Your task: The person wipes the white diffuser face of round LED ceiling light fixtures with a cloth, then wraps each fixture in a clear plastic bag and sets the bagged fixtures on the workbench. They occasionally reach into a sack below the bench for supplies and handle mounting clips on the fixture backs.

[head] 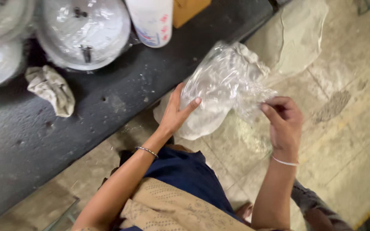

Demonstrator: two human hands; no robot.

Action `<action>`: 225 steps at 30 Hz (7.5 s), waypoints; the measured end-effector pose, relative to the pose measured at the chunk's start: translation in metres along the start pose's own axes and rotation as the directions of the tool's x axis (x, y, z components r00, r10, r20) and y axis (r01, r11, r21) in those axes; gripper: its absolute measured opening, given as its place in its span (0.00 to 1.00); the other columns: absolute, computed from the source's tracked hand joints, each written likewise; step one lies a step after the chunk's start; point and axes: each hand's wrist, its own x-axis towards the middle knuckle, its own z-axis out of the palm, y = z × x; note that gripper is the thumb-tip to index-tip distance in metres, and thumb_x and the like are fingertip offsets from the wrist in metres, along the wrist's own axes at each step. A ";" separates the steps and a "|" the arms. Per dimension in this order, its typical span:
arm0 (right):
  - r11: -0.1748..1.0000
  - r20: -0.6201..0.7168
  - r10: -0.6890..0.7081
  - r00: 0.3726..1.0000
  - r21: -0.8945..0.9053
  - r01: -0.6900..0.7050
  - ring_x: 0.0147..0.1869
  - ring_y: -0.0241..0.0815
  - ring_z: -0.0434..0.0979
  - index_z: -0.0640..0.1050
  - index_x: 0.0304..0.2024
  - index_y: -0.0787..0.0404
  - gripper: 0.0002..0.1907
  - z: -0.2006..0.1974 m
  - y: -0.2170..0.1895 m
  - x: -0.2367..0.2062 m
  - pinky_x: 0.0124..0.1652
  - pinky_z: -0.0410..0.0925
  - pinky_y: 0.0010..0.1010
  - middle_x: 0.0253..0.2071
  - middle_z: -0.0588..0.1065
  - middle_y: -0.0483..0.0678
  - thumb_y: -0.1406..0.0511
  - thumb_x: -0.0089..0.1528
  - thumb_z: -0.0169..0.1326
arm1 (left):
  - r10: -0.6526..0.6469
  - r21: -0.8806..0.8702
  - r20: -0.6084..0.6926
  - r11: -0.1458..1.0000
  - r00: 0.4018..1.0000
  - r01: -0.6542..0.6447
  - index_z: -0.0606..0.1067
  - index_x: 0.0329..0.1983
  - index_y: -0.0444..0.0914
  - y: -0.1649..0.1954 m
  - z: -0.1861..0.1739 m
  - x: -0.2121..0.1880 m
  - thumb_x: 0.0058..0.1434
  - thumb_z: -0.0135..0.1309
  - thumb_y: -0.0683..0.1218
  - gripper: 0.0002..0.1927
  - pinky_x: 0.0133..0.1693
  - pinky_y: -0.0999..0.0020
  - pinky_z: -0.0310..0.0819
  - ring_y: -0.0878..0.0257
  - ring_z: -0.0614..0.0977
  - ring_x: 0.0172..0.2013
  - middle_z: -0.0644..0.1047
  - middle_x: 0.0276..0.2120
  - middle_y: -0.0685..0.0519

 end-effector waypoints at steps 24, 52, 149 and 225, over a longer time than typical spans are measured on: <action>0.962 0.966 -0.037 0.256 0.104 -0.253 0.67 0.53 0.75 0.47 0.77 0.47 0.49 0.294 -0.023 0.020 0.52 0.77 0.45 0.76 0.56 0.52 0.67 0.64 0.63 | -0.101 -0.254 -0.837 0.942 0.538 -0.218 0.70 0.49 0.35 0.023 -0.279 -0.207 0.68 0.57 0.43 0.11 0.22 0.78 0.61 0.77 0.69 0.25 0.76 0.36 0.58; 0.659 0.970 -0.221 -0.105 0.228 0.716 0.44 0.50 0.83 0.79 0.50 0.61 0.11 0.633 -0.034 -0.227 0.42 0.74 0.36 0.44 0.81 0.53 0.67 0.65 0.58 | 0.435 0.637 -0.547 0.771 0.716 0.018 0.59 0.72 0.31 -0.028 -0.322 -0.240 0.63 0.52 0.56 0.39 0.72 0.42 0.43 0.40 0.59 0.73 0.62 0.70 0.34; 0.946 0.915 0.229 0.332 -0.290 0.145 0.49 0.45 0.80 0.81 0.56 0.62 0.21 0.574 -0.010 -0.116 0.51 0.75 0.36 0.43 0.81 0.53 0.57 0.65 0.57 | 0.011 -0.296 -0.678 0.911 0.735 -0.287 0.83 0.47 0.36 0.000 -0.457 -0.327 0.61 0.65 0.47 0.14 0.42 0.79 0.76 0.73 0.82 0.39 0.84 0.39 0.57; 0.783 0.917 -0.367 0.156 0.214 0.583 0.49 0.48 0.81 0.71 0.38 0.64 0.12 0.635 -0.136 -0.119 0.45 0.78 0.30 0.49 0.76 0.59 0.70 0.59 0.63 | 0.351 0.111 -0.659 0.920 0.665 -0.375 0.55 0.78 0.42 0.045 -0.540 -0.373 0.71 0.52 0.55 0.36 0.65 0.50 0.74 0.54 0.78 0.63 0.71 0.67 0.44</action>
